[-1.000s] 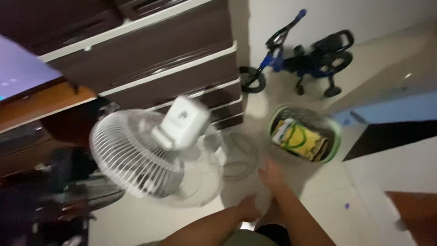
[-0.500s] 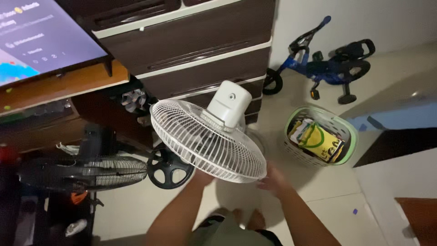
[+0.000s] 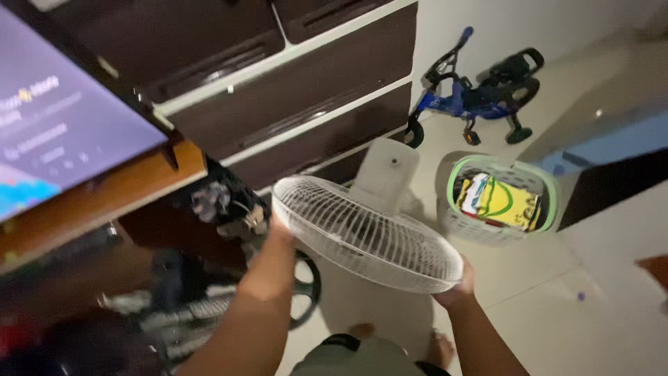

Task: The person folds various clean clothes on an ironing board, places them into a laundry basket, carries the basket to another room, and then puts the folded clothes into drawers.

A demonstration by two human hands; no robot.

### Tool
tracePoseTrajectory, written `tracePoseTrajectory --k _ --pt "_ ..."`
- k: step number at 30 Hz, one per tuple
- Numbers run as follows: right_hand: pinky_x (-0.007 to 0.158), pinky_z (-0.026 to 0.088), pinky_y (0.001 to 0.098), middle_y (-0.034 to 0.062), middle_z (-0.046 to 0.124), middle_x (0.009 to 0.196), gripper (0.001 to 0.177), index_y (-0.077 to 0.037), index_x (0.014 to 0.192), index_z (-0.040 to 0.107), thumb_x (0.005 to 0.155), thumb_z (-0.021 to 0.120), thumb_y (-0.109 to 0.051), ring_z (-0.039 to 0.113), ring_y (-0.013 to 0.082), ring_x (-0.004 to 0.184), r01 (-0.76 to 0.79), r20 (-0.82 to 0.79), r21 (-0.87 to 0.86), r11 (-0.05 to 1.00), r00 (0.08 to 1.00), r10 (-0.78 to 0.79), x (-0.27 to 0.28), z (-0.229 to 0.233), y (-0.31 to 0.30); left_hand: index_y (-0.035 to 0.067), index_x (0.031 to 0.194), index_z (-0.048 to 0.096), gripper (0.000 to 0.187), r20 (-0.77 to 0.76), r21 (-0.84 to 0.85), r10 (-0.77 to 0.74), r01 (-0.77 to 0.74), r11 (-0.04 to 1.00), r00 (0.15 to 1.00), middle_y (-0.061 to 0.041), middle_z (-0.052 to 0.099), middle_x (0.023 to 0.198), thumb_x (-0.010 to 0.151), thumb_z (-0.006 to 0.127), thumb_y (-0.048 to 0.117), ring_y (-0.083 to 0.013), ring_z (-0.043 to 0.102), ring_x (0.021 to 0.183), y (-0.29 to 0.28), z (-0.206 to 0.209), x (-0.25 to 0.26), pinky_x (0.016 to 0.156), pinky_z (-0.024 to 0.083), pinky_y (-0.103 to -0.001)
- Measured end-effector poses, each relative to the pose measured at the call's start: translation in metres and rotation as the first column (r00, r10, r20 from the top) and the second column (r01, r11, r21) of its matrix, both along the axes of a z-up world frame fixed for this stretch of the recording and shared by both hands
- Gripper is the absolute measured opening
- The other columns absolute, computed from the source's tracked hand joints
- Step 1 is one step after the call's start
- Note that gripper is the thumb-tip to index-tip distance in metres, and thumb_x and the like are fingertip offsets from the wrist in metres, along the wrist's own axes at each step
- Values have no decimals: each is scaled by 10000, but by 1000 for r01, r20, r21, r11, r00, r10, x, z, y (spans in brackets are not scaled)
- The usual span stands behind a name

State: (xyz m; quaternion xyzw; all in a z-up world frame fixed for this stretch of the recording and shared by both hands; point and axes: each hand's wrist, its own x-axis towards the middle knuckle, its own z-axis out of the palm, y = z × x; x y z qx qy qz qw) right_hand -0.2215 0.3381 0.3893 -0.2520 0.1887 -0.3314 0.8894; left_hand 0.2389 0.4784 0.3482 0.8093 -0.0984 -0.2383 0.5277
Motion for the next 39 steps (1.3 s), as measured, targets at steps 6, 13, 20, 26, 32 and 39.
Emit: tracePoseTrajectory --k 6,13,20,26,32,39 --pt "967 517 529 149 705 1166 475 -27 1256 644 987 392 -328 662 315 1055 265 -141 387 883 963 -228 9 7 23 25 1277 556 385 -205 -157 -131 100 983 970 -182 702 1161 1049 493 329 -336 681 1042 -10 -3 7 925 548 -499" --pt "940 545 515 147 705 1120 513 -31 1208 661 921 375 -346 679 308 1013 382 -247 334 862 918 -311 -59 46 46 14 1232 599 378 -459 -520 -295 16 854 838 -183 712 1131 1068 464 327 -335 689 1012 -5 23 -63 897 568 -503" --pt "977 548 481 116 709 1186 446 -47 1232 657 1002 385 -316 678 283 1060 526 -254 276 805 847 -466 -175 83 86 4 1188 641 396 -521 -783 -579 -81 617 627 -183 722 1101 1086 435 326 -334 698 982 -17 75 -203 868 588 -508" --pt "987 541 463 90 669 1283 443 -91 1285 646 1055 398 -377 650 272 1126 588 -346 243 771 796 -497 -276 100 128 -5 1150 678 427 -553 -817 -659 -175 550 509 -183 730 1075 1102 410 324 -334 705 956 0 117 -327 844 605 -512" --pt "999 541 475 101 668 1296 446 -93 1289 638 1055 383 -375 650 286 1143 561 -341 265 784 815 -468 -324 88 155 24 1116 687 452 -677 -721 -543 -296 627 497 -168 739 1037 1017 397 356 -327 719 913 46 138 -377 824 619 -489" --pt "994 534 510 119 668 1259 436 -87 1275 638 1045 395 -366 641 310 1135 452 -297 258 854 878 -375 -315 82 168 -30 1196 679 427 -523 -849 -651 -268 455 551 -186 732 1107 1081 405 276 -325 705 992 119 132 -370 879 597 -479"
